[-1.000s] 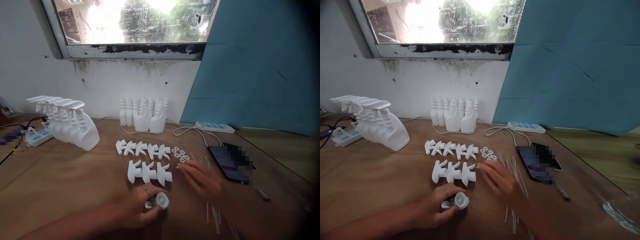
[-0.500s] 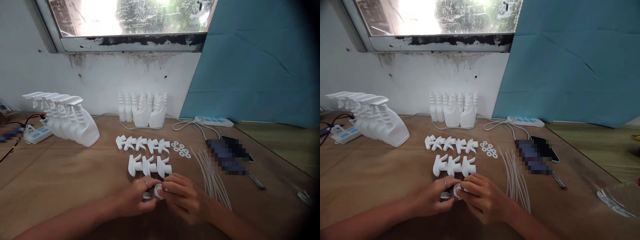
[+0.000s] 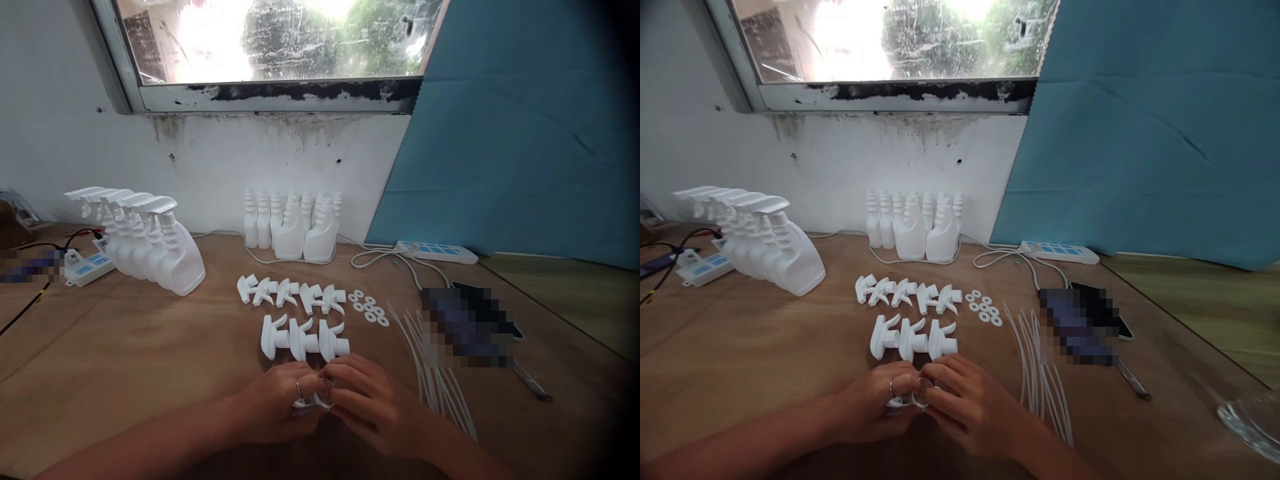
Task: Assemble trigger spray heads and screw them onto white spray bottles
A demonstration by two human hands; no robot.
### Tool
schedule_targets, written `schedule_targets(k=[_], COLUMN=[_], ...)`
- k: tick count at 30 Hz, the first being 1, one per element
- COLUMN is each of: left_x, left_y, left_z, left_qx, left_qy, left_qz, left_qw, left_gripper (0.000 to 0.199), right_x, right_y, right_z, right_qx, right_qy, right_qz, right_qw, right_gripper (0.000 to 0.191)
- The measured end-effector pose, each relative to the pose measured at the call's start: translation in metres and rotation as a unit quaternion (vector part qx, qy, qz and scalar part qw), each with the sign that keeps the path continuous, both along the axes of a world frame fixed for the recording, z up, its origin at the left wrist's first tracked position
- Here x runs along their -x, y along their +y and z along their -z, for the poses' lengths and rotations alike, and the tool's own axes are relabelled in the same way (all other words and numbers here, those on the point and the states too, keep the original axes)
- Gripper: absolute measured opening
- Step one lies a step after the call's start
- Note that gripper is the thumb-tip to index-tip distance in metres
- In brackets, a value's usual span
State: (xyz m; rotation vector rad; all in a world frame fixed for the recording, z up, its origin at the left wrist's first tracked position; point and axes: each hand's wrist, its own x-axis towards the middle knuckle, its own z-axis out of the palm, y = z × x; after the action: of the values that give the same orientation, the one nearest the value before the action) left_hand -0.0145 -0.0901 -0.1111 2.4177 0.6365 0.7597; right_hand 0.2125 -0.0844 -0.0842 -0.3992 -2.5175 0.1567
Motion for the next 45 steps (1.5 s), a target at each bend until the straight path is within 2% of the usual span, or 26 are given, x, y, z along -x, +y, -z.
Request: schedule_targets(k=[4,14,19,24,31,38,43,45], left_x=[-0.001,-0.001,-0.002,-0.002,-0.002,-0.002,-0.003,-0.003], left_y=[0.000,0.000,0.000,0.002,0.003,0.004,0.002,0.002], left_z=[0.000,0.001,0.002,0.003,-0.004,-0.003,-0.006,-0.007], left_qx=[-0.032,0.002,-0.014,-0.033,-0.069,-0.060,-0.087,-0.099], left_qy=[0.006,-0.003,-0.017,-0.012,0.005,-0.019,-0.019,-0.011], left_qz=[0.003,-0.003,-0.007,-0.001,0.008,0.019,0.013,0.017], left_qw=[0.999,1.000,1.000,0.999,0.998,0.998,0.996,0.995], left_gripper=[0.016,0.014,0.017,0.019,0.019,0.019,0.010,0.009], right_x=[-0.001,-0.001,-0.001,0.000,0.000,0.001,0.006,0.008], right_y=[-0.001,-0.003,-0.004,-0.003,-0.001,-0.004,-0.011,-0.014], right_z=[0.001,-0.005,-0.005,-0.004,0.004,0.005,0.003,0.002], right_qx=[0.002,0.040,0.081,0.099,0.163,0.129,-0.013,-0.048], right_qy=[-0.012,-0.036,-0.040,-0.020,0.028,0.020,0.009,-0.005], right_qz=[0.014,0.032,0.032,0.024,0.020,0.019,0.059,0.084], right_qw=[1.000,0.998,0.995,0.995,0.986,0.991,0.998,0.995], right_gripper=[0.017,0.017,0.019,0.019,0.022,0.028,0.027,0.028])
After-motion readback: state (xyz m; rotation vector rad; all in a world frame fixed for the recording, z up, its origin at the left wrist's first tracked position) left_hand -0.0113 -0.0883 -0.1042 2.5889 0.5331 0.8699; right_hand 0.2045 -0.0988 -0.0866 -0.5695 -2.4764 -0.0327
